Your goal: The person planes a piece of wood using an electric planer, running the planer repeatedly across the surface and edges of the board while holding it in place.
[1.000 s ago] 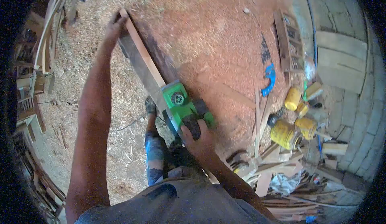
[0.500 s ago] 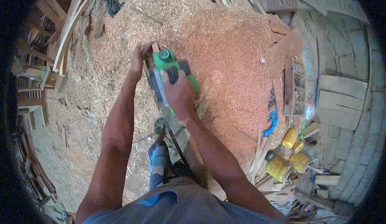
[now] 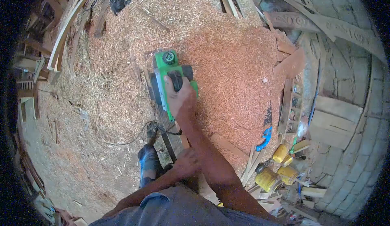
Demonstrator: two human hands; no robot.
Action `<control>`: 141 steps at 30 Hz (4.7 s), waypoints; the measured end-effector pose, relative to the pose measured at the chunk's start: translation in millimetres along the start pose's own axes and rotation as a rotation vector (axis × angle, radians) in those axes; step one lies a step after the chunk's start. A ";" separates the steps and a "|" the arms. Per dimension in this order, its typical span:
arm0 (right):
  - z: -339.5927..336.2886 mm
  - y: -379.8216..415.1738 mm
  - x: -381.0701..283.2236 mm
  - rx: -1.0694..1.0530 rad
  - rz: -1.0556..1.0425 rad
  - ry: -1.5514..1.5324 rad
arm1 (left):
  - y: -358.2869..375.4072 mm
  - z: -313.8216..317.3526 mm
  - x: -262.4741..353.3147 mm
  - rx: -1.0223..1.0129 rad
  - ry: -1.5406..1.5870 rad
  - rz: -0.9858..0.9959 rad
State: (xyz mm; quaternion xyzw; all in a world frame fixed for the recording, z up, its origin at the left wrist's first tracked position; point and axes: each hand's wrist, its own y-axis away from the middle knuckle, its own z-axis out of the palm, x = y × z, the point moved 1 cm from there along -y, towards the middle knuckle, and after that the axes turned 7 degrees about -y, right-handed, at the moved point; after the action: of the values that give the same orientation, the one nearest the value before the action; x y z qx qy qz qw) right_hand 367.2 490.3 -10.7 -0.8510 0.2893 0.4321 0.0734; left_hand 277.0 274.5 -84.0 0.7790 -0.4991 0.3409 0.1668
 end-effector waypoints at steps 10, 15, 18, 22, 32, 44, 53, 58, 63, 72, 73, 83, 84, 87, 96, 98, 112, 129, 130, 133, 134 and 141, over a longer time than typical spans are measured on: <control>30.1 -47.4 -23.2 0.088 -0.149 -0.016 | -8.9 62.3 -27.7 0.051 -0.178 0.182; 38.7 -96.8 -83.8 -0.041 -0.050 -0.070 | -5.0 98.4 -26.7 0.107 -0.083 0.148; 18.1 -69.1 -56.0 0.032 -0.158 -0.092 | -7.4 55.2 -25.6 0.209 -0.110 0.168; -81.6 42.3 16.5 -0.106 -0.077 -0.237 | 45.2 -7.2 -18.2 0.245 -0.082 -0.202; -290.7 477.2 187.4 0.251 0.607 -0.082 | -13.0 0.2 -102.4 0.499 -0.218 -0.778; -337.0 685.9 204.4 0.663 0.959 -0.539 | -88.7 45.8 -57.0 0.387 -0.390 -0.906; -299.0 671.8 222.2 0.327 0.994 -0.556 | -83.8 71.4 -115.3 0.656 -0.445 -0.975; -289.9 667.7 211.1 0.238 0.907 -0.557 | -51.3 77.5 -64.1 0.723 -0.376 -0.754; -287.1 661.3 210.6 0.212 0.883 -0.584 | -34.6 85.5 15.3 0.646 -0.349 -0.804; -276.8 630.7 226.2 0.276 0.836 -0.485 | -53.3 76.4 -32.3 0.631 -0.441 -0.722; -279.5 623.2 223.0 0.248 0.818 -0.469 | -51.0 76.6 -31.0 0.638 -0.423 -0.709; -242.4 597.5 229.3 0.179 0.601 -0.094 | -68.8 10.5 -128.2 0.531 -0.304 -0.613; -243.1 589.6 226.8 0.164 0.571 -0.096 | -75.3 -1.4 -147.3 0.531 -0.364 -0.605; -237.0 571.8 230.6 0.117 0.498 -0.090 | -101.7 -25.3 -187.0 0.518 -0.490 -0.597; -216.1 515.9 244.7 0.001 0.264 0.005 | -121.2 -47.8 -179.6 0.494 -0.485 -0.649; -213.2 503.2 244.9 -0.002 0.240 0.024 | -122.8 -51.2 -176.2 0.483 -0.494 -0.668; -188.7 408.6 204.6 -0.089 0.188 -0.013 | -116.6 -41.4 -193.7 0.470 -0.729 -0.652; -119.8 261.0 120.8 -0.055 0.080 -0.174 | -128.5 -58.5 -257.1 -0.097 -1.055 -0.575; -113.9 259.1 122.1 -0.028 0.054 -0.179 | -132.6 -62.5 -252.0 -0.166 -0.981 -0.665; -120.7 283.6 137.7 -0.016 0.072 -0.213 | -141.4 -65.5 -309.4 0.268 -0.444 -0.737; -127.7 301.7 145.9 -0.027 0.101 -0.230 | -142.4 -68.3 -316.6 0.396 -0.259 -0.749; -211.2 483.5 234.7 -0.121 0.233 -0.034 | -176.6 -105.9 -297.9 0.185 -0.808 -0.738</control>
State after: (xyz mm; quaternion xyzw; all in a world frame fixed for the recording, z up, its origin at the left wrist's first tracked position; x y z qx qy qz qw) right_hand 352.6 -86.9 -2.7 -0.8070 0.3584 0.4688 -0.0238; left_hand 315.6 614.7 -202.2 0.9824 -0.1850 -0.0236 0.0013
